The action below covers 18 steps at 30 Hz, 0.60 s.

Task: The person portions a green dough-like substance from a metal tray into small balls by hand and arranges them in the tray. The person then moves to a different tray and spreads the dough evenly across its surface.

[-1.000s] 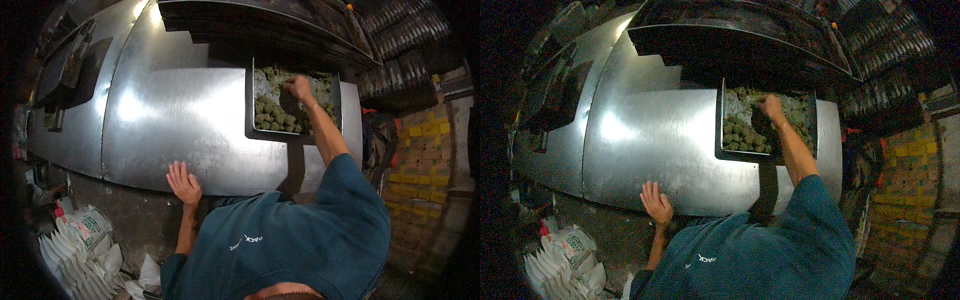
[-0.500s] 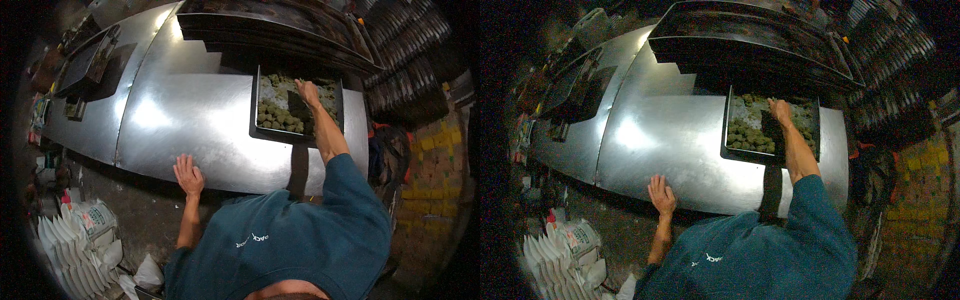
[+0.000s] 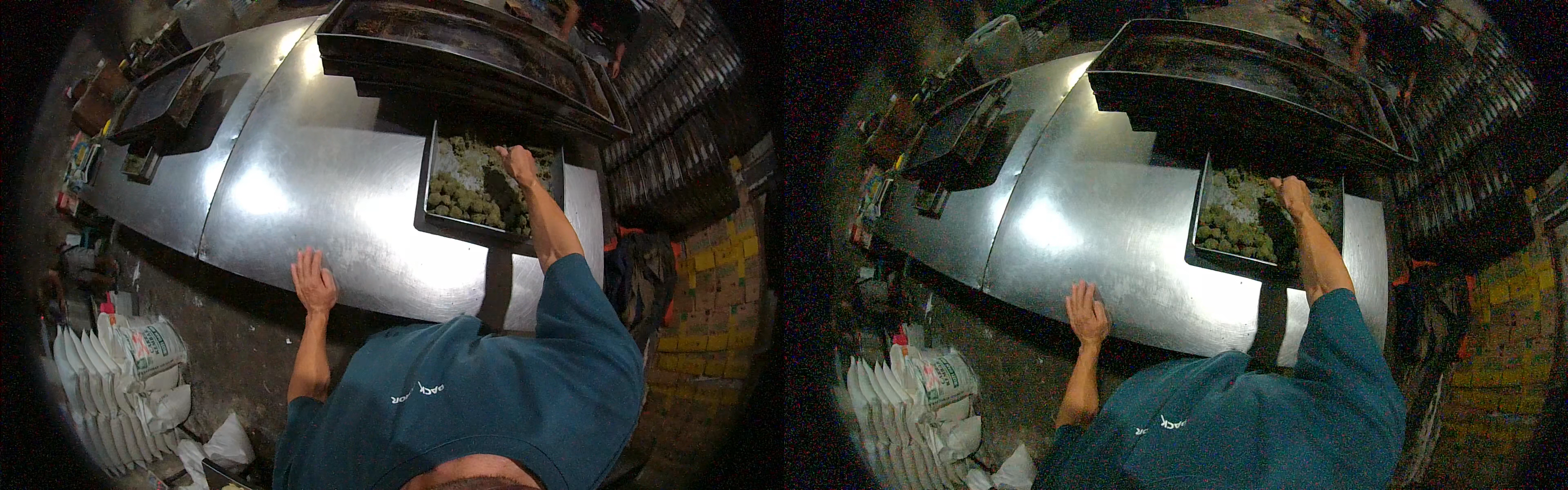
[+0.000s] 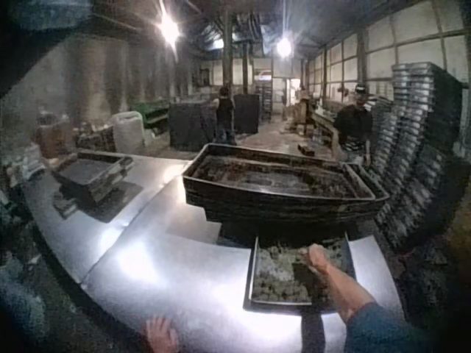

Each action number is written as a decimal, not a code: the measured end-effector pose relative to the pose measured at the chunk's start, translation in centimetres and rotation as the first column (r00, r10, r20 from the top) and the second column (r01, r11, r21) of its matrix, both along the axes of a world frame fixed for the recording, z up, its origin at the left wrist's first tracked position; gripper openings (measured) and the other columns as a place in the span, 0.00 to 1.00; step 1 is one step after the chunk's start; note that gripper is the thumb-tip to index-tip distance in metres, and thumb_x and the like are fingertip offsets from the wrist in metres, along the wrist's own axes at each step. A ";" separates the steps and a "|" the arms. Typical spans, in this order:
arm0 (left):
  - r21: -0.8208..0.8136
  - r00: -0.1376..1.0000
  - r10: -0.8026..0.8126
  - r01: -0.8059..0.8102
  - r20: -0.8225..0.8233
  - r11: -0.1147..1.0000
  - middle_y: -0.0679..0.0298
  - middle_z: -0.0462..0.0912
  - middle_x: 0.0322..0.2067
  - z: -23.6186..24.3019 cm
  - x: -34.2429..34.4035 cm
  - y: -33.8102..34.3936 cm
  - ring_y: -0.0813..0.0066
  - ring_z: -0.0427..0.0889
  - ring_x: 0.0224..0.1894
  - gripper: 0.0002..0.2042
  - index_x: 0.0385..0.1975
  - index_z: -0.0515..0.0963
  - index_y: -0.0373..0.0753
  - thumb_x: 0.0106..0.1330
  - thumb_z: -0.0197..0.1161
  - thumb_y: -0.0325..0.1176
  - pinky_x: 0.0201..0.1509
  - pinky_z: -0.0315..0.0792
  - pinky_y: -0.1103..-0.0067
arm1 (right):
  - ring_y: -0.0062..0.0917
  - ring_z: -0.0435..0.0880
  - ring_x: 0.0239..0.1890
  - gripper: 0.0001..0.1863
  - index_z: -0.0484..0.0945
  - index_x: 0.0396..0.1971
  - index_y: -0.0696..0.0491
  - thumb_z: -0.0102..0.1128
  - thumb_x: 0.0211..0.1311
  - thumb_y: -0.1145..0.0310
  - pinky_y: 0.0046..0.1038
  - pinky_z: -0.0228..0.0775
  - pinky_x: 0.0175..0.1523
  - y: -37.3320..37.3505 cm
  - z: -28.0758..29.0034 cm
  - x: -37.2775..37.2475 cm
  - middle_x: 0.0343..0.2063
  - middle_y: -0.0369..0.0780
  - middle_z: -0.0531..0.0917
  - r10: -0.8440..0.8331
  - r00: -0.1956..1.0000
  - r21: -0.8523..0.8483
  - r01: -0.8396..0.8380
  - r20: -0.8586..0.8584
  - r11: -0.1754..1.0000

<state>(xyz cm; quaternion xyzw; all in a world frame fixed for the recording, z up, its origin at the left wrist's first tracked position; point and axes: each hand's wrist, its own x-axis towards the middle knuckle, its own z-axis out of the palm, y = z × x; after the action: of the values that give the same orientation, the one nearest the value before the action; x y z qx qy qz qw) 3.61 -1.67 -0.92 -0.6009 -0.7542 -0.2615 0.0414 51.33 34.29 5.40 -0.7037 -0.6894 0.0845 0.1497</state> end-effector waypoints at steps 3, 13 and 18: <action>-0.006 1.000 0.001 -0.001 0.003 1.000 0.56 0.67 0.66 -0.1 0.0 -0.1 0.54 0.59 0.71 0.22 0.60 0.72 0.40 0.66 0.49 0.33 0.74 0.46 0.56 | 0.39 0.75 0.20 0.34 0.70 0.15 0.64 0.54 0.68 0.46 0.43 0.66 0.31 -0.8 1.3 0.3 0.16 0.51 0.73 0.011 1.000 -0.021 -0.011 -0.026 1.000; -0.017 1.000 -0.002 0.003 0.017 1.000 0.56 0.67 0.66 -0.4 0.0 0.0 0.54 0.58 0.71 0.22 0.61 0.72 0.40 0.67 0.49 0.33 0.75 0.45 0.57 | 0.41 0.78 0.24 0.28 0.77 0.20 0.63 0.52 0.69 0.52 0.43 0.68 0.35 0.6 -1.1 3.3 0.18 0.49 0.77 0.117 0.978 0.130 -0.096 -0.172 0.987; -0.025 1.000 -0.001 0.002 0.014 1.000 0.56 0.67 0.66 -0.2 0.0 -0.2 0.53 0.58 0.71 0.22 0.61 0.72 0.40 0.66 0.49 0.32 0.75 0.45 0.56 | 0.35 0.81 0.28 0.22 0.79 0.20 0.57 0.53 0.69 0.55 0.38 0.66 0.31 -0.4 2.2 2.2 0.19 0.44 0.79 -0.240 0.887 -0.064 0.234 -0.395 0.970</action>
<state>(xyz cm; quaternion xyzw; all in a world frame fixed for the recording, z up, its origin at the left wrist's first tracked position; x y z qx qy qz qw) 3.64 -1.83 -1.14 -0.6002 -0.7572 -0.2561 0.0285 53.48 33.90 7.59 -0.7513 -0.5527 0.2127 0.2913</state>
